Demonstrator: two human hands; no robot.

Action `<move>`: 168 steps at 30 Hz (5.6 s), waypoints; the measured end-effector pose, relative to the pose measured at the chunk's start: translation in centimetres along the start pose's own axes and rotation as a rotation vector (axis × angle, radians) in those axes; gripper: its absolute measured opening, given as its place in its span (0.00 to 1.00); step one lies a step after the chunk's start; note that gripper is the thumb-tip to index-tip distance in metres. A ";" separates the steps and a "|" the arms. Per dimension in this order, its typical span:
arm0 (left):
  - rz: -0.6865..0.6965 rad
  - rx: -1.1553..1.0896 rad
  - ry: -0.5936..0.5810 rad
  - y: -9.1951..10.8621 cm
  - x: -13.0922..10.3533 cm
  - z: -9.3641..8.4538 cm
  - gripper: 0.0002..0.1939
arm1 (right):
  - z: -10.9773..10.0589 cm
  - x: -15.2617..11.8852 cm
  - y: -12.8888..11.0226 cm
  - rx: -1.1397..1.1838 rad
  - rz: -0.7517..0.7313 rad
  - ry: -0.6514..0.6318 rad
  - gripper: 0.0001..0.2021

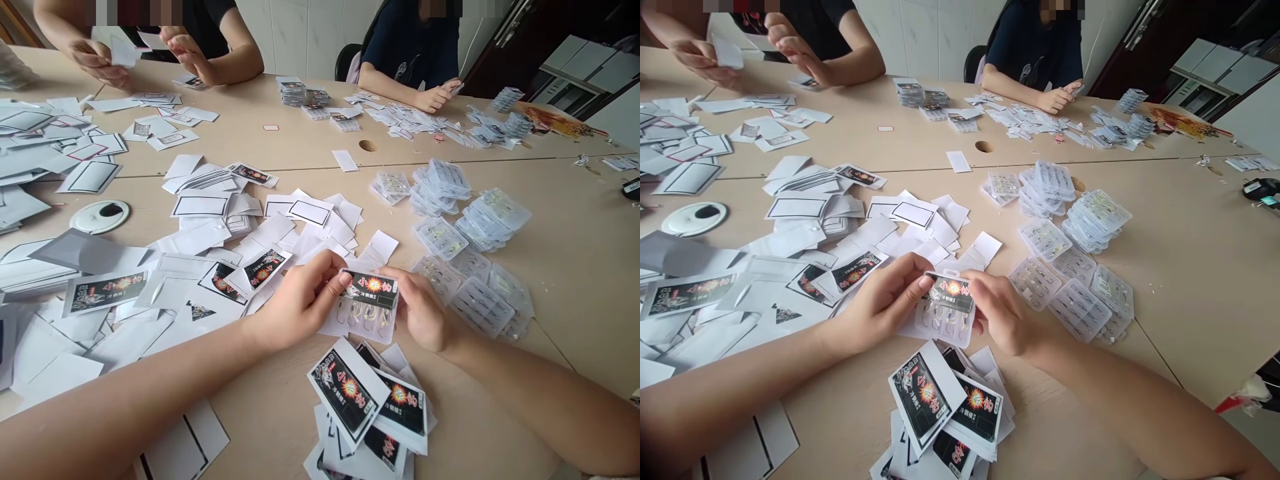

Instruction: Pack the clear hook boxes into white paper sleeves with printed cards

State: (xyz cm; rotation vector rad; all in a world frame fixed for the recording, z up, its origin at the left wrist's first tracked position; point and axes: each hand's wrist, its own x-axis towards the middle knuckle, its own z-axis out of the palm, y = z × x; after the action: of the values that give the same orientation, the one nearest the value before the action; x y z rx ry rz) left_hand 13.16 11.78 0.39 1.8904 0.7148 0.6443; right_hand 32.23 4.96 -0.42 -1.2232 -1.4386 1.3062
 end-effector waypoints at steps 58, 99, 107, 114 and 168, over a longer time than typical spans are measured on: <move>0.300 0.099 0.274 -0.7 -0.7 0.5 0.17 | -4.5 0.9 -5.0 -1.099 0.089 0.262 0.22; 0.102 0.205 0.193 -1.1 0.0 0.7 0.40 | 0.8 7.6 -2.0 -1.353 -0.232 0.246 0.27; 0.056 0.132 0.190 -1.1 -0.3 0.6 0.38 | -0.5 4.7 -5.0 -1.018 -0.458 0.356 0.15; -0.088 -0.044 0.256 -1.1 -0.4 0.2 0.30 | 1.8 -0.7 -5.8 -0.962 -0.385 -0.649 0.27; -0.026 -0.125 0.175 -0.1 -0.3 -0.9 0.09 | -2.7 3.8 -4.0 0.380 0.109 0.214 0.05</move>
State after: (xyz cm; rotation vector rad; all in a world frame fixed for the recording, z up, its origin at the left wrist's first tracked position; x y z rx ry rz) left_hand 12.30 12.09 0.60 1.7217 0.7906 0.8266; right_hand 33.63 9.29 3.75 -1.1541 -0.9327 1.3976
